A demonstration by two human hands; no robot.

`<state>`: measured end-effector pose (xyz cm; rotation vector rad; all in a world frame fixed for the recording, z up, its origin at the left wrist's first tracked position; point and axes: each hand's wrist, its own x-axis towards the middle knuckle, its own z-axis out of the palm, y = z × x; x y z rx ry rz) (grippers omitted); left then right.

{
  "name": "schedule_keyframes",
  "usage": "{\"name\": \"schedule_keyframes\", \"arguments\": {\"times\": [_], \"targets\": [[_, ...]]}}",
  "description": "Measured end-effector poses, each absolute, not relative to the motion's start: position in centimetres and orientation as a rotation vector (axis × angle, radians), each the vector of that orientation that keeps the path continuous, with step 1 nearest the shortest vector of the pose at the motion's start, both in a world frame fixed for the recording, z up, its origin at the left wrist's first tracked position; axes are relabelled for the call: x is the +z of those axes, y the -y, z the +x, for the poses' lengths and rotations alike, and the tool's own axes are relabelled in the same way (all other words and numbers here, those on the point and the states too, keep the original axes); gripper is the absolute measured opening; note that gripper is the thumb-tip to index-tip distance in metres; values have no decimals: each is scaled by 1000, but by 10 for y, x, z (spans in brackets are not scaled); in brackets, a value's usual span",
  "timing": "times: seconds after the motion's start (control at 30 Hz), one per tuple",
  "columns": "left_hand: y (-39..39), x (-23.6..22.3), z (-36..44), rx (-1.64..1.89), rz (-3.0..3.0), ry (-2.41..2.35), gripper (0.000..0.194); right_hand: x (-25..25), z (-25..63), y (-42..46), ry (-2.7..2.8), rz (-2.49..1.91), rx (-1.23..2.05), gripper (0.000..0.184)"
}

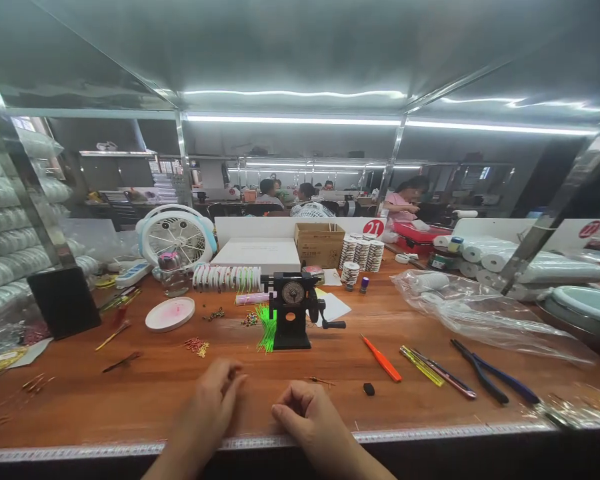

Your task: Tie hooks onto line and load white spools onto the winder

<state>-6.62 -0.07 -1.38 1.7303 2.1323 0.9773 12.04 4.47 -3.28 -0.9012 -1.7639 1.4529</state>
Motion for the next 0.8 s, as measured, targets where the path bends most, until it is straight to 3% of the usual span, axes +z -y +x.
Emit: {"name": "schedule_keyframes", "arguments": {"times": [0.1,0.27,0.8], "targets": [[-3,-15,-104,650,1709,-2503,29,-31,123,-41,1828,-940,1399,16],[-4,-12,-130,449,1685,-2599,31,-30,120,-36,1869,-958,1377,17],[-18,0,-149,361,1659,-2524,24,-31,124,-36,1918,-930,1352,17]]}}
